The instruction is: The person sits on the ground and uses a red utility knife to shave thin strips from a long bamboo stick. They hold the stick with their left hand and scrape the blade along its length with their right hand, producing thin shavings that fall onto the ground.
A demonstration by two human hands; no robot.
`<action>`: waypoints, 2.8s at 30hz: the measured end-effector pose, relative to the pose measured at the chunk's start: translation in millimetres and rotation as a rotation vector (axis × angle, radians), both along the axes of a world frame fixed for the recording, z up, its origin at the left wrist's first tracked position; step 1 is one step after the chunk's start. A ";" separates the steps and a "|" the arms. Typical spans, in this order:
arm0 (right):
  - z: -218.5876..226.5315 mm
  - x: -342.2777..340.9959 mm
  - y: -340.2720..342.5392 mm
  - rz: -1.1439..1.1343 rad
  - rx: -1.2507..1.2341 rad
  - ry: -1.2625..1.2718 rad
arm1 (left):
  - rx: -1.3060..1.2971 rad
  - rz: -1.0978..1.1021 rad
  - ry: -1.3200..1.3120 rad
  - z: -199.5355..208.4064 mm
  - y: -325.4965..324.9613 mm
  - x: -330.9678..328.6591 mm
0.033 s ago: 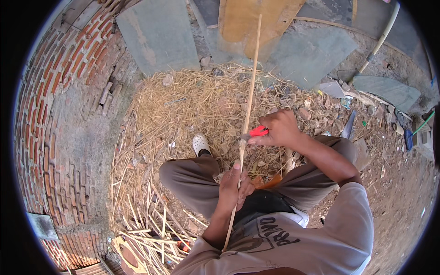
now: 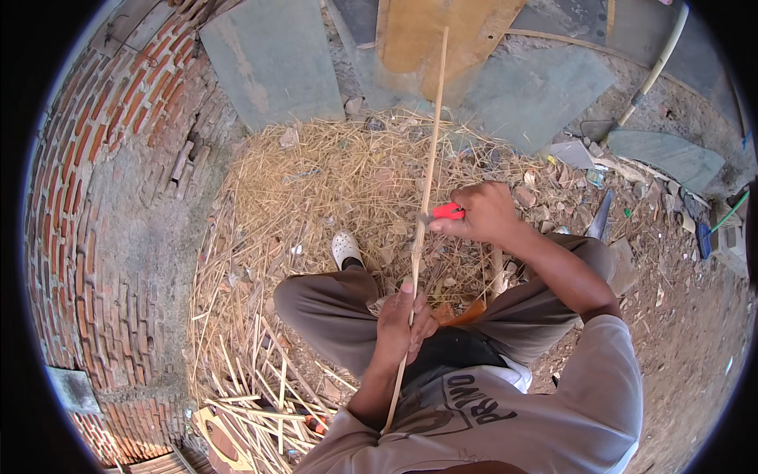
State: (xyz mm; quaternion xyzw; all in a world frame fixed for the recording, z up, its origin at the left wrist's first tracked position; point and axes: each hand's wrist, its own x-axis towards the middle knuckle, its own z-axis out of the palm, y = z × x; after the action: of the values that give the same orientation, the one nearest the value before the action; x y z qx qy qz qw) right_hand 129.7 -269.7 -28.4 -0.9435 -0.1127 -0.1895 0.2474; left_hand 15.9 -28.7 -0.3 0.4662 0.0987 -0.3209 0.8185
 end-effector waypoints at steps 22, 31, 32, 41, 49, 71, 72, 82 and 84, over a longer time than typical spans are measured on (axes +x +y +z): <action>5.9 63.4 -86.8 -0.352 0.039 0.091 | 0.004 -0.265 -0.020 -1.4 27.4 -45.8; -45.5 109.8 -249.3 -0.793 0.411 0.108 | 0.054 -0.469 -0.183 -4.0 48.7 -84.4; -46.2 114.1 -242.5 -0.809 0.416 0.142 | 0.062 -0.472 -0.221 -1.8 49.2 -87.4; 8.0 0.8 -20.6 -0.039 0.158 0.124 | 0.069 -0.056 -0.132 -3.4 39.7 -29.0; 1.2 -11.5 15.8 0.078 -0.065 -0.113 | 0.014 -0.061 -0.099 4.0 28.7 -27.2; 21.6 55.0 -82.7 -0.500 0.043 0.281 | 0.023 -0.206 0.076 5.4 26.8 -51.8; 19.3 52.5 -78.5 -0.444 0.000 0.261 | 0.019 -0.217 0.070 5.8 27.6 -53.2; -1.7 -24.4 30.0 0.158 -0.124 0.094 | 0.045 -0.051 -0.004 -1.1 37.8 -35.1; -6.4 -18.7 29.9 0.164 -0.095 0.060 | 0.041 -0.040 0.011 -0.6 33.0 -31.1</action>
State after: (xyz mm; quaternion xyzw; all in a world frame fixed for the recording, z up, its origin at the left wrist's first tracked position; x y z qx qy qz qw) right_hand 111.0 -239.8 -34.8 -0.9471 -0.1909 -0.1345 0.2201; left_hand -15.2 4.3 -0.9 0.4830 0.1005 -0.3379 0.8015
